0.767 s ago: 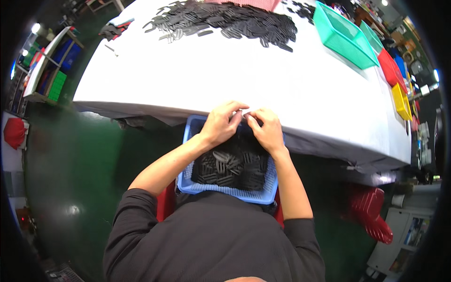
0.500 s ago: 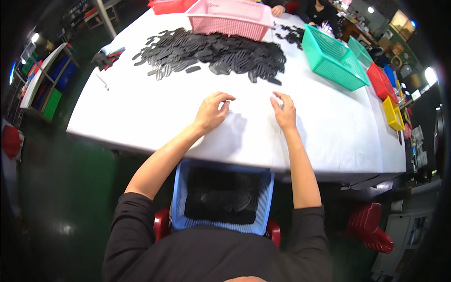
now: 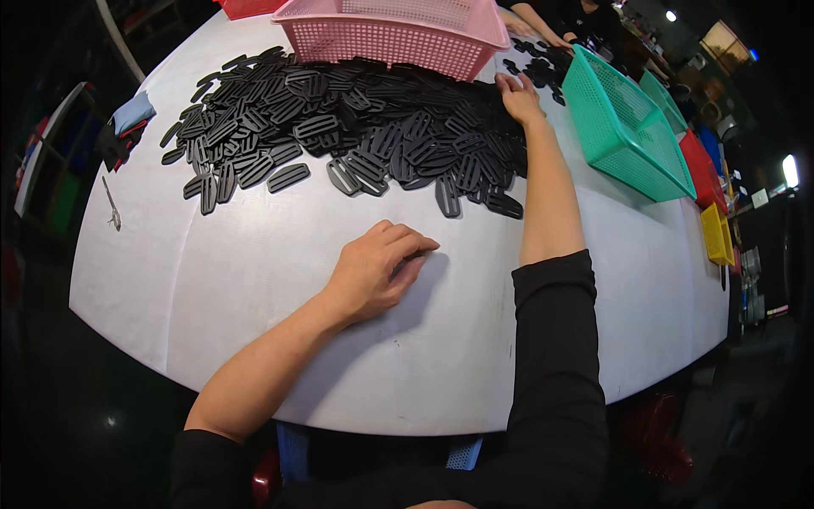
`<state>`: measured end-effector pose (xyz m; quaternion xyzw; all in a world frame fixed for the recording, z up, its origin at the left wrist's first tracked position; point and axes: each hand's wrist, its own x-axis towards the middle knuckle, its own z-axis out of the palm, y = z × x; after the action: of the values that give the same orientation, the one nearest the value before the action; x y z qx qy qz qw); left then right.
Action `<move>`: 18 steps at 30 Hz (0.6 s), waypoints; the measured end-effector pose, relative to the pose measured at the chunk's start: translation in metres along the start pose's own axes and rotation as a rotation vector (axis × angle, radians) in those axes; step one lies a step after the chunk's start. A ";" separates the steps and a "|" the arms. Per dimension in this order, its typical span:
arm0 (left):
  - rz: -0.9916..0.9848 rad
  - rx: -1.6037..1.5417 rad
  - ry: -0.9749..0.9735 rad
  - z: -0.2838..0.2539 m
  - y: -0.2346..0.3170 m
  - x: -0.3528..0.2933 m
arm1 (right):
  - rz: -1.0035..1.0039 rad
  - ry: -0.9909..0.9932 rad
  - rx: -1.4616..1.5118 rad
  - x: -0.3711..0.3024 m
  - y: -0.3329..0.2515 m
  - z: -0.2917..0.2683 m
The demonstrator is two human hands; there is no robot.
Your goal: The person picks up plastic strap adjusters from a large pile and places them into a small blue basket.
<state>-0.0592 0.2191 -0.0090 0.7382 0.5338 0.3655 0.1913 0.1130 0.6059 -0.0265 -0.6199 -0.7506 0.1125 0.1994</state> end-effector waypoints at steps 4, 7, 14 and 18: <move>0.022 -0.021 0.008 0.004 0.000 0.000 | 0.002 -0.189 -0.157 0.025 0.000 0.005; -0.005 -0.029 -0.008 0.003 0.001 -0.001 | -0.114 -0.144 -0.043 0.022 0.022 0.011; 0.030 0.042 0.030 0.007 0.005 0.003 | -0.200 -0.031 0.020 -0.085 0.015 -0.003; 0.035 0.201 0.116 0.017 0.011 -0.009 | -0.025 0.005 0.059 -0.171 -0.039 -0.011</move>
<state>-0.0413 0.2087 -0.0159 0.7404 0.5651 0.3554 0.0786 0.1091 0.4304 -0.0273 -0.6048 -0.7539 0.1304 0.2209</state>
